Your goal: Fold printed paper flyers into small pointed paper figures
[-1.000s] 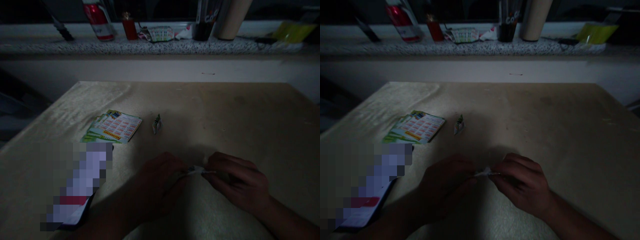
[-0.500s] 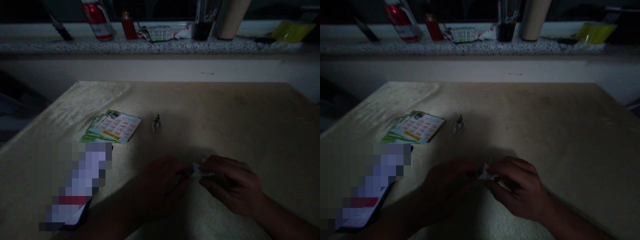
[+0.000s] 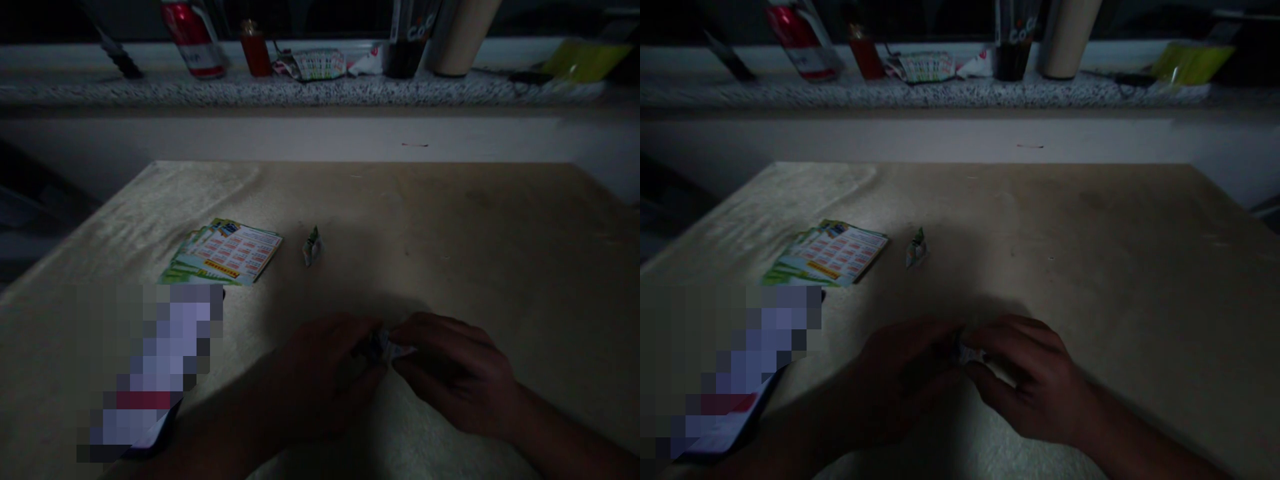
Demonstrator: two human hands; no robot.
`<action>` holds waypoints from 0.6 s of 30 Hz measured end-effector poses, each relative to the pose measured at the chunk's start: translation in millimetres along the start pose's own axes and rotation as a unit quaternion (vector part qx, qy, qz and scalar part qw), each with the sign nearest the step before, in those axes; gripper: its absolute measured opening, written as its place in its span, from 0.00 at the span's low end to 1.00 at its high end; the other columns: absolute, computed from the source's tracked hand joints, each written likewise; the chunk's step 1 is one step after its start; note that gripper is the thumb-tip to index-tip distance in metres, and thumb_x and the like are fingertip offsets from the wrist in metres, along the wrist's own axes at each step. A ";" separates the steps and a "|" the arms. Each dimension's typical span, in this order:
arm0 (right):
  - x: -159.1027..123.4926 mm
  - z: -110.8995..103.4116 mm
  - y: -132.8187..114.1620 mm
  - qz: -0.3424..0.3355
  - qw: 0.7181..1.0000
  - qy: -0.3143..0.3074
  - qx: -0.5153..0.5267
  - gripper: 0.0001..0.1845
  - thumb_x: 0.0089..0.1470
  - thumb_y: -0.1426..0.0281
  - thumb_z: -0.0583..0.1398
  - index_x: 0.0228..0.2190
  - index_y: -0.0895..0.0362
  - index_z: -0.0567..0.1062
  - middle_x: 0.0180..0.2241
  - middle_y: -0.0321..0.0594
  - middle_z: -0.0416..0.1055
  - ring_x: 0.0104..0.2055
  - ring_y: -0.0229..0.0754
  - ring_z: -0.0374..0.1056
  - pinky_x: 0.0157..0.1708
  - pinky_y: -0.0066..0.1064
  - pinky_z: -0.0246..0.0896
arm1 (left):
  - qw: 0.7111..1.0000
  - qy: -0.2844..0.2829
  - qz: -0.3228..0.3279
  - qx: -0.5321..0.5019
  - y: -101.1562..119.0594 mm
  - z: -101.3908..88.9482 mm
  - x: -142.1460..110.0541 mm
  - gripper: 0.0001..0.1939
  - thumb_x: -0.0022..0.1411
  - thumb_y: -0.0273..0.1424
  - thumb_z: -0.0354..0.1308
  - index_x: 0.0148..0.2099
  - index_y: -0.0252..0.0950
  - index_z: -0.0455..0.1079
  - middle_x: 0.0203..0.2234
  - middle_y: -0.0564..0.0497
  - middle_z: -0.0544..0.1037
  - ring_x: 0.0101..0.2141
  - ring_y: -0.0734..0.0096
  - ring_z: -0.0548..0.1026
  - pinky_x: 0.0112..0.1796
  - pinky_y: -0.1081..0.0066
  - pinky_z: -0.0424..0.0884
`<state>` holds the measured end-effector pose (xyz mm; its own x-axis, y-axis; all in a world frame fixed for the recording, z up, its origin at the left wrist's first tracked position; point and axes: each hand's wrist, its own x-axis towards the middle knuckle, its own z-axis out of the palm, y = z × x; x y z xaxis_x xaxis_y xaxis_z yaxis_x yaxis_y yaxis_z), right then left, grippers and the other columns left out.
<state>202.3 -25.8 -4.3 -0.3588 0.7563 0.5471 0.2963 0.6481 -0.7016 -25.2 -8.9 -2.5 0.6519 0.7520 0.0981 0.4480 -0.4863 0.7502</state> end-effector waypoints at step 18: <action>-1.2 2.3 -0.2 0.018 0.999 -0.004 -0.039 0.19 0.54 0.81 0.62 0.48 0.58 0.76 0.30 0.40 0.79 0.28 0.39 0.75 0.28 0.29 0.69 | 0.993 -0.013 -0.061 -0.102 4.5 -2.0 8.8 0.14 0.61 0.28 0.60 0.49 0.38 0.75 0.33 0.53 0.81 0.32 0.72 0.77 0.35 0.74 0.71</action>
<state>200.7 -27.0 -5.9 -0.3539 0.7788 0.5179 0.3773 0.6255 -0.6829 -18.6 -3.6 3.0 0.6174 0.7865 -0.0165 0.3925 -0.2899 0.8729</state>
